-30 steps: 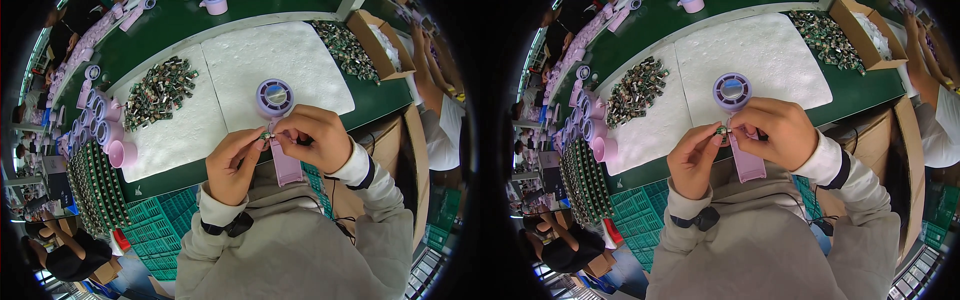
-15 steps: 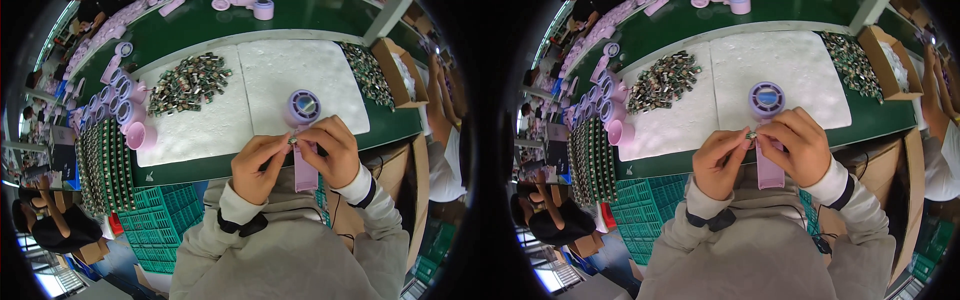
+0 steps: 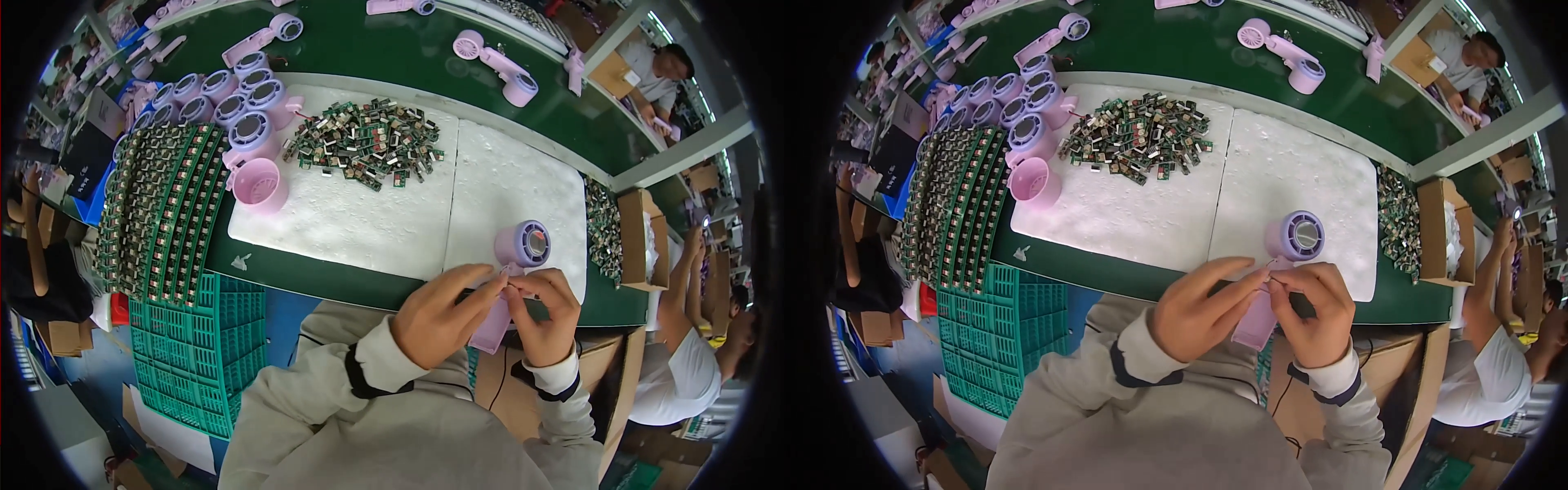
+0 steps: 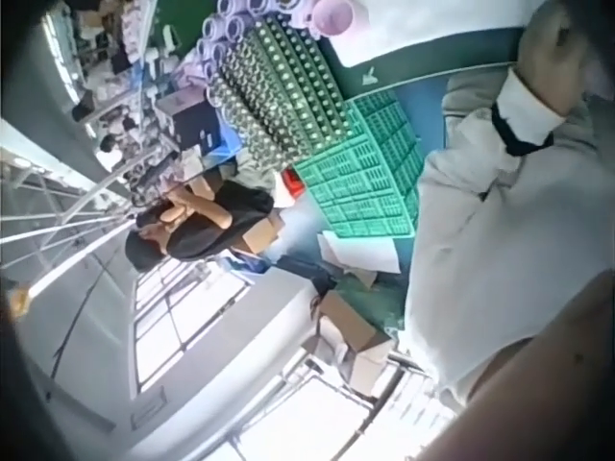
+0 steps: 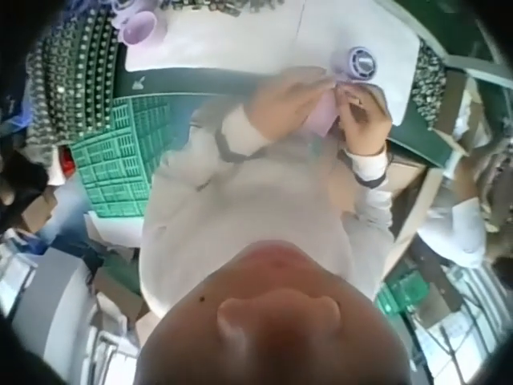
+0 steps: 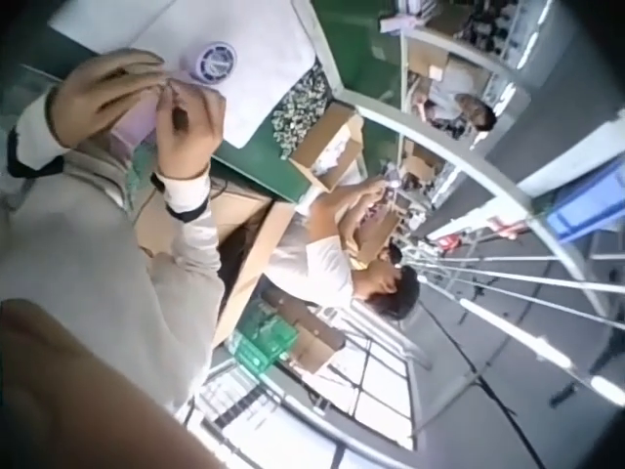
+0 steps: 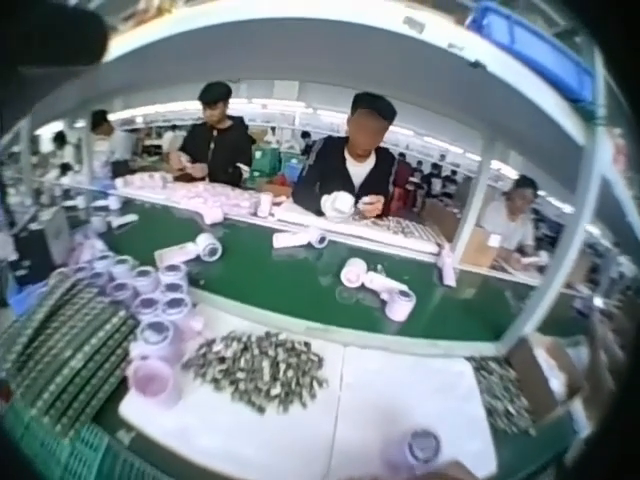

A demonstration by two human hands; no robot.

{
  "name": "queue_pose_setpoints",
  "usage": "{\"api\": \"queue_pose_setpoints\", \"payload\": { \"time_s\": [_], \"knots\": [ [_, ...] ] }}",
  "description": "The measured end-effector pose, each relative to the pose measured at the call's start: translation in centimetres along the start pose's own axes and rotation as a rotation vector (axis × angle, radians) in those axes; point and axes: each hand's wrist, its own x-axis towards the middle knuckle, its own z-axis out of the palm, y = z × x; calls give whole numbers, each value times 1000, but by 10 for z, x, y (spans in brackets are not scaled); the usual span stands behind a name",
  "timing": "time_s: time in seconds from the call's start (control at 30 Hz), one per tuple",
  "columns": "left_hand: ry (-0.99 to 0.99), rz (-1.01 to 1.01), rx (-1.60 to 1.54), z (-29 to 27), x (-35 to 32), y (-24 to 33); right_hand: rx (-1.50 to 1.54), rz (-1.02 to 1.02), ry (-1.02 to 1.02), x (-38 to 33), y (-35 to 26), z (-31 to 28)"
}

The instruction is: The person picks up a circuit board and a pink fan housing, connects the wires from the housing to the board by hand, and places the board into the housing. The person then sets the assembly aside and reaches for another housing to repeat the process.

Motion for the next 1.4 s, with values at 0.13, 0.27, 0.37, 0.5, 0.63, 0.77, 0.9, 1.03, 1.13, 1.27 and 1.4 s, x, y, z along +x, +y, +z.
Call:
{"api": "queue_pose_setpoints", "payload": {
  "time_s": [0.13, 0.27, 0.37, 0.5, 0.63, 0.77, 0.9, 1.03, 1.13, 1.27, 1.4],
  "knots": [
    [49, -31, 330, -55, 23, -12, -196, -164, -38, 20, 10, -15],
    [142, -179, 573, -99, 31, -39, -172, -24, -138, 56, 18, -19],
    [178, -230, 636, -109, 32, -53, 0, 164, -367, 110, 34, -28],
    [189, -229, 619, -107, 28, -64, 107, 192, -568, 192, 90, -25],
    [219, -212, 594, -103, 31, -69, 104, 280, -419, 271, 145, 8],
    [238, -185, 576, -110, 29, -71, -307, 279, -169, 301, 162, 30],
    [230, -152, 558, -105, 32, -67, -710, -45, 91, 296, 224, 15],
    [223, -151, 527, -110, 30, -67, -584, 187, -111, 287, 233, 0],
    [215, -148, 491, -111, 30, -69, -665, 177, -166, 289, 207, -20],
    [210, -255, 328, -111, 33, -60, -284, 214, -38, 281, 124, -16],
    [136, -178, 365, -114, 32, -61, -136, -46, -310, 271, 12, 28]
  ]
}}
